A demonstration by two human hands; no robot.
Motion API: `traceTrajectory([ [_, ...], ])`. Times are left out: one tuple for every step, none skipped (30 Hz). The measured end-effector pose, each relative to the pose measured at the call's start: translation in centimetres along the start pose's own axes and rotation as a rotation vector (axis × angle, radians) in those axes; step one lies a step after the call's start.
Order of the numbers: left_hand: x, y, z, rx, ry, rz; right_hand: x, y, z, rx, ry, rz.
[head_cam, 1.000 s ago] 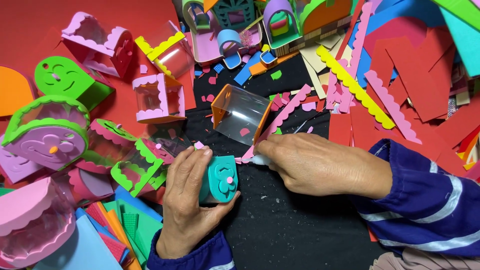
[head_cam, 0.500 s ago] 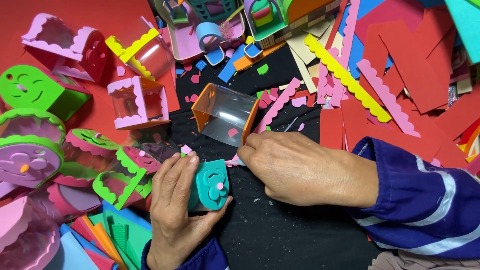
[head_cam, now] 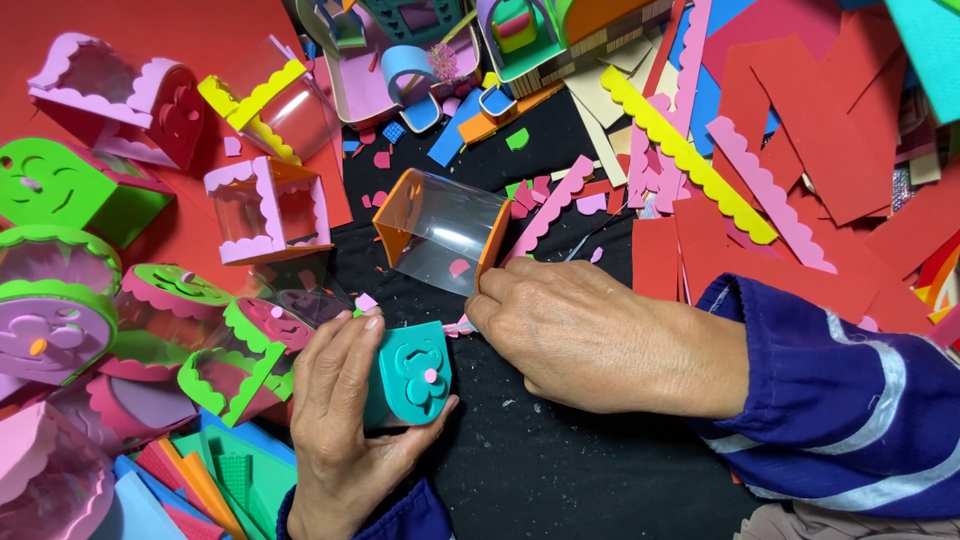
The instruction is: Assembling and decorating small gift containers using foam pieces, glue, and scissors.
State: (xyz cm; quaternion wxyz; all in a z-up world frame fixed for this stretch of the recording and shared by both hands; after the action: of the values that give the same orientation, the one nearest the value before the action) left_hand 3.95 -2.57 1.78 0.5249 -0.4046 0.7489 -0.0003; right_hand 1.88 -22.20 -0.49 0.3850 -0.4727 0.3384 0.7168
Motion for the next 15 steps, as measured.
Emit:
traceTrajectory([
  [0.0, 0.05, 0.03, 0.0, 0.001, 0.001, 0.06, 0.01, 0.01, 0.001, -0.001, 0.001],
  [0.0, 0.06, 0.07, 0.0, 0.005, 0.0, 0.03, 0.01, 0.02, -0.004, 0.007, -0.013],
  [-0.01, 0.07, 0.11, 0.001, 0.008, -0.001, 0.0, 0.02, 0.03, -0.008, 0.014, -0.027],
  [0.0, 0.09, 0.11, 0.001, 0.008, -0.001, 0.06, 0.04, 0.03, -0.008, 0.013, -0.027],
  [0.0, 0.1, 0.11, -0.001, 0.011, -0.001, 0.05, 0.06, 0.05, -0.012, 0.022, -0.039],
  [-0.01, 0.11, 0.11, -0.002, 0.014, 0.0, 0.05, 0.08, 0.08, -0.016, 0.03, -0.051],
  [-0.04, 0.09, 0.08, -0.002, 0.013, 0.001, 0.12, 0.05, 0.08, -0.016, 0.029, -0.051],
  [-0.04, 0.08, 0.07, -0.003, 0.014, 0.0, 0.12, 0.04, 0.09, -0.021, 0.033, -0.064],
  [-0.05, 0.05, 0.05, -0.004, 0.014, -0.001, 0.11, 0.03, 0.1, -0.026, 0.037, -0.077],
  [-0.05, 0.01, 0.03, -0.004, 0.014, 0.0, 0.08, 0.07, 0.06, -0.025, 0.036, -0.078],
  [-0.07, -0.02, 0.01, -0.003, 0.01, -0.001, 0.05, 0.1, 0.03, -0.025, 0.035, -0.078],
  [-0.08, -0.03, 0.0, -0.002, 0.006, -0.004, 0.02, 0.12, -0.01, -0.025, 0.035, -0.077],
  [-0.09, 0.05, 0.01, -0.002, 0.006, -0.004, -0.01, 0.15, -0.1, -0.025, 0.035, -0.078],
  [-0.08, 0.1, 0.05, -0.007, 0.008, -0.005, 0.01, 0.18, -0.26, -0.015, 0.012, -0.068],
  [-0.09, 0.15, 0.11, -0.012, 0.01, -0.006, 0.01, 0.2, -0.41, -0.006, -0.01, -0.058],
])
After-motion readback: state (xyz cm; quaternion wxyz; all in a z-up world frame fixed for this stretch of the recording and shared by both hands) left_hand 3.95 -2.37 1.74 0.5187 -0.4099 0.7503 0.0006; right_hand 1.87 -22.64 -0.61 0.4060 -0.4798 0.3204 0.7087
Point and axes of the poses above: each hand's wrist, its own y-axis away from the middle knuckle, its own x-axis out of the palm, z = x × y, the point moved 5 cm from there along -y, towards the middle knuckle, and after that the axes turned 9 degrees about y, right-handed, at the moved point
